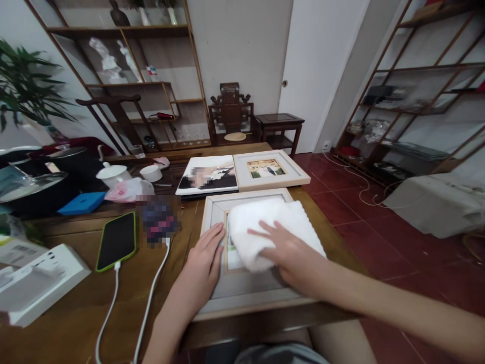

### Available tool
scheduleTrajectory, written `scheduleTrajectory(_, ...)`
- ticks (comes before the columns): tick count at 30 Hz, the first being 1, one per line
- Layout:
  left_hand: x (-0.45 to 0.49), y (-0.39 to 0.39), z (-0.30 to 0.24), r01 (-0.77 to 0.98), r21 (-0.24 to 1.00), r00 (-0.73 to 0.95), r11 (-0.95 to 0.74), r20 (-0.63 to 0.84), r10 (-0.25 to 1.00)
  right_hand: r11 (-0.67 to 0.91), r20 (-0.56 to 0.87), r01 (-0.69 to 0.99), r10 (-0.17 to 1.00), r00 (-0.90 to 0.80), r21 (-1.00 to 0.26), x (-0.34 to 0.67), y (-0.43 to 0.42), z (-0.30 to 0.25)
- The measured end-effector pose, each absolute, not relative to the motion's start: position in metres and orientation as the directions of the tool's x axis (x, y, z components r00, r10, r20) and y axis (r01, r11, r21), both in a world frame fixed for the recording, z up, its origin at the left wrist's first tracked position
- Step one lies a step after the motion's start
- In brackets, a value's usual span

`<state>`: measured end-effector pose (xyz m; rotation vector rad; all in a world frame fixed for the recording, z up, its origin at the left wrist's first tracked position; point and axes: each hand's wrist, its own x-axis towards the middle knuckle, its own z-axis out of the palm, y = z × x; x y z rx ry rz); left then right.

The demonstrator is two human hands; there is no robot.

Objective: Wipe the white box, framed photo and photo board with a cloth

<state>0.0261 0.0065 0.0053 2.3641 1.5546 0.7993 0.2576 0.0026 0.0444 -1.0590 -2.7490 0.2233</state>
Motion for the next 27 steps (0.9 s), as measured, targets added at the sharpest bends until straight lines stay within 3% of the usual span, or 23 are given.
scheduleTrajectory(5,0.027,0.006,0.008,0.773,0.456,0.307,-0.441,0.339,0.889,0.708,0.239,0.698,0.7,-0.673,-0.107,0.259,0.062,0.048)
scheduleTrajectory(10,0.027,0.006,0.008,0.775,0.462,0.297,-0.432,0.337,0.893,0.675,0.164,0.737,0.722,-0.672,0.049,0.246,0.079,0.05)
scheduleTrajectory(15,0.026,0.007,0.006,0.779,0.461,0.301,-0.425,0.321,0.898,0.688,-0.009,0.725,0.725,-0.689,-0.026,0.242,0.037,0.056)
scheduleTrajectory(18,0.026,0.006,0.006,0.783,0.455,0.307,-0.425,0.313,0.899,0.718,-0.038,0.692,0.692,-0.721,-0.072,0.245,-0.001,0.062)
scheduleTrajectory(22,0.027,0.006,0.005,0.779,0.456,0.303,-0.43,0.328,0.895,0.75,-0.193,0.642,0.614,-0.766,-0.159,0.245,-0.039,0.068)
scheduleTrajectory(27,0.027,0.007,0.006,0.782,0.453,0.302,-0.429,0.328,0.895,0.787,-0.079,0.579,0.577,-0.813,-0.211,0.241,-0.056,0.063)
